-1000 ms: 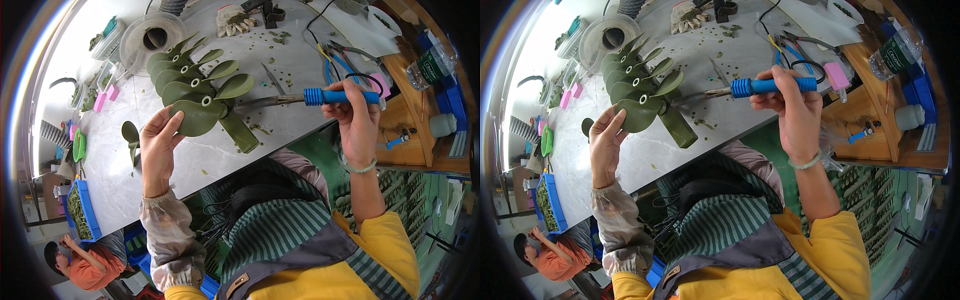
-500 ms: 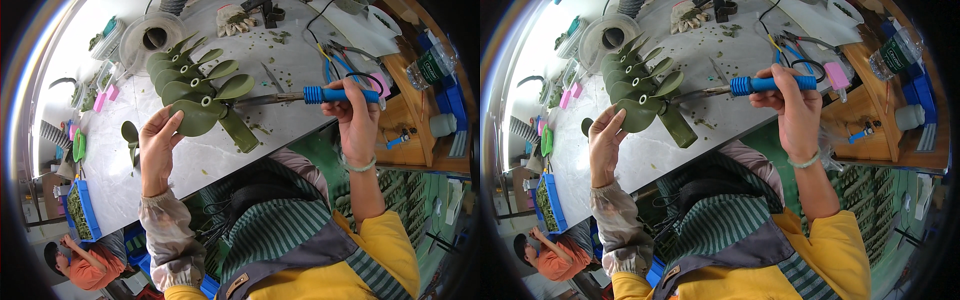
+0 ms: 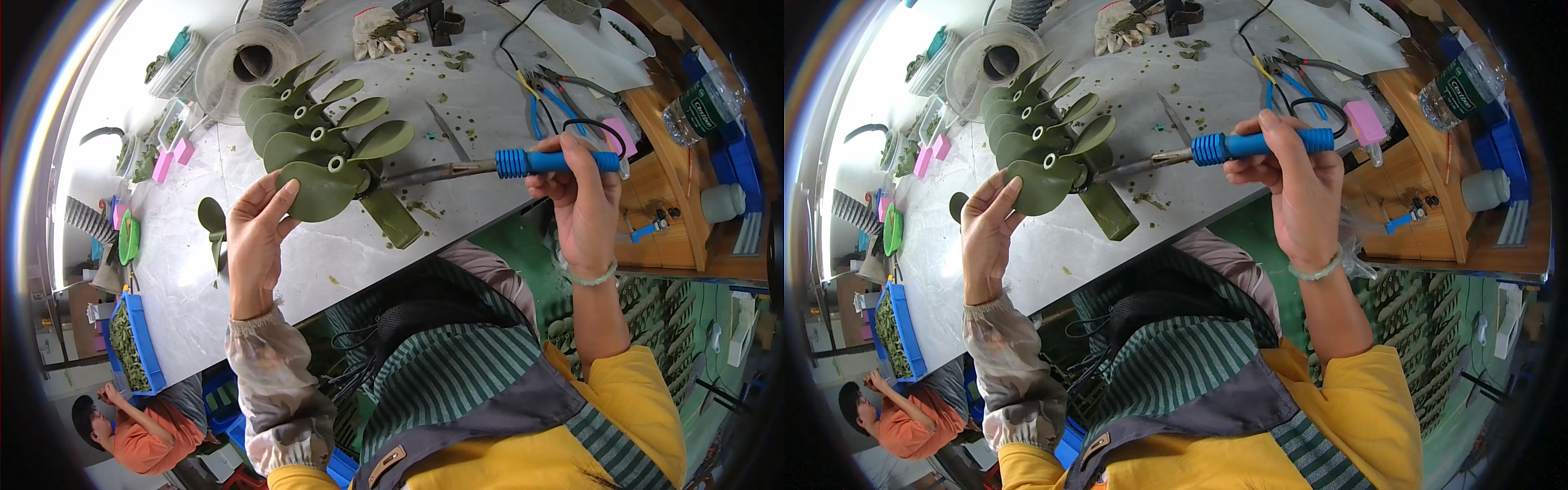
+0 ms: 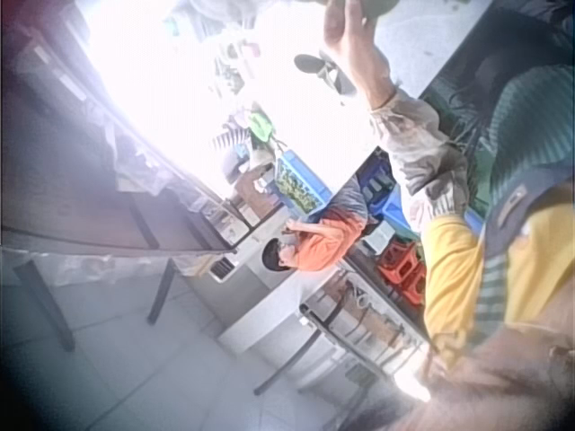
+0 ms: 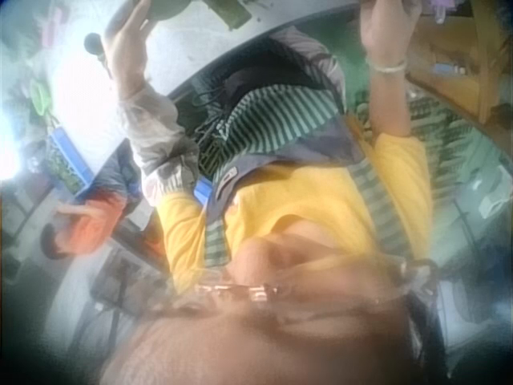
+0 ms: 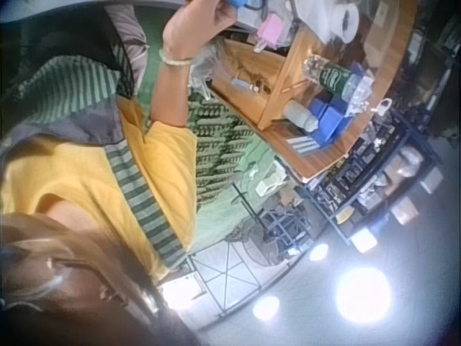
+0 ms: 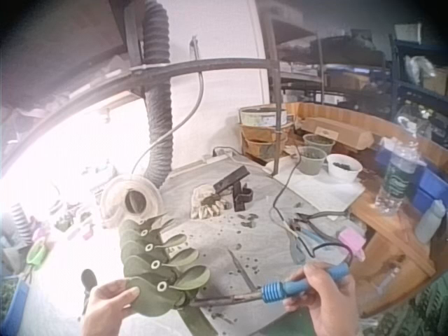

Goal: The person joins plastic propeller blades onto stems using a soldering iron, stacks the assembled propeller sets, and arranges them in rows on the floor.

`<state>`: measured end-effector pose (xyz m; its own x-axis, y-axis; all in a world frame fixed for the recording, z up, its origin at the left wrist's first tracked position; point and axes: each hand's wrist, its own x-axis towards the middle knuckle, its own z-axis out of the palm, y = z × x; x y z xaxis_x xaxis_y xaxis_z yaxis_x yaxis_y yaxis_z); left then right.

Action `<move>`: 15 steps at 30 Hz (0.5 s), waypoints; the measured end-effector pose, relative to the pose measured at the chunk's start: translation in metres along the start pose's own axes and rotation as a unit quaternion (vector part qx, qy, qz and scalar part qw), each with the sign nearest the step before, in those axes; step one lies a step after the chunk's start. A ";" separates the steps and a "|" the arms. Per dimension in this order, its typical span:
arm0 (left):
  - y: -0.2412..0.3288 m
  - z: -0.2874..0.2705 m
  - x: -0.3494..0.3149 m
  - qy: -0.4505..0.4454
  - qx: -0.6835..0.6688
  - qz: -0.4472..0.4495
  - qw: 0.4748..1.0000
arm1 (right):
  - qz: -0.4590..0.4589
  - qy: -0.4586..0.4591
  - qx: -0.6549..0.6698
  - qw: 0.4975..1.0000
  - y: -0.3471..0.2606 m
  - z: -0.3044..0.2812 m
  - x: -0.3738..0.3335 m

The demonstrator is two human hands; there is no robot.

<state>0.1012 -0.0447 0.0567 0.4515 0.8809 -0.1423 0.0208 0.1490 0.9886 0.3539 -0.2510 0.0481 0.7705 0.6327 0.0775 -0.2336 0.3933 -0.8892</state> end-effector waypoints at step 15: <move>0.000 -0.001 0.000 -0.004 -0.004 -0.002 1.000 | -0.026 -0.008 0.001 1.000 0.005 0.000 0.006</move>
<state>0.1006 -0.0444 0.0566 0.4578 0.8769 -0.1468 0.0154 0.1572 0.9874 0.3574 -0.2452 0.0438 0.7726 0.6213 0.1308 -0.1943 0.4275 -0.8829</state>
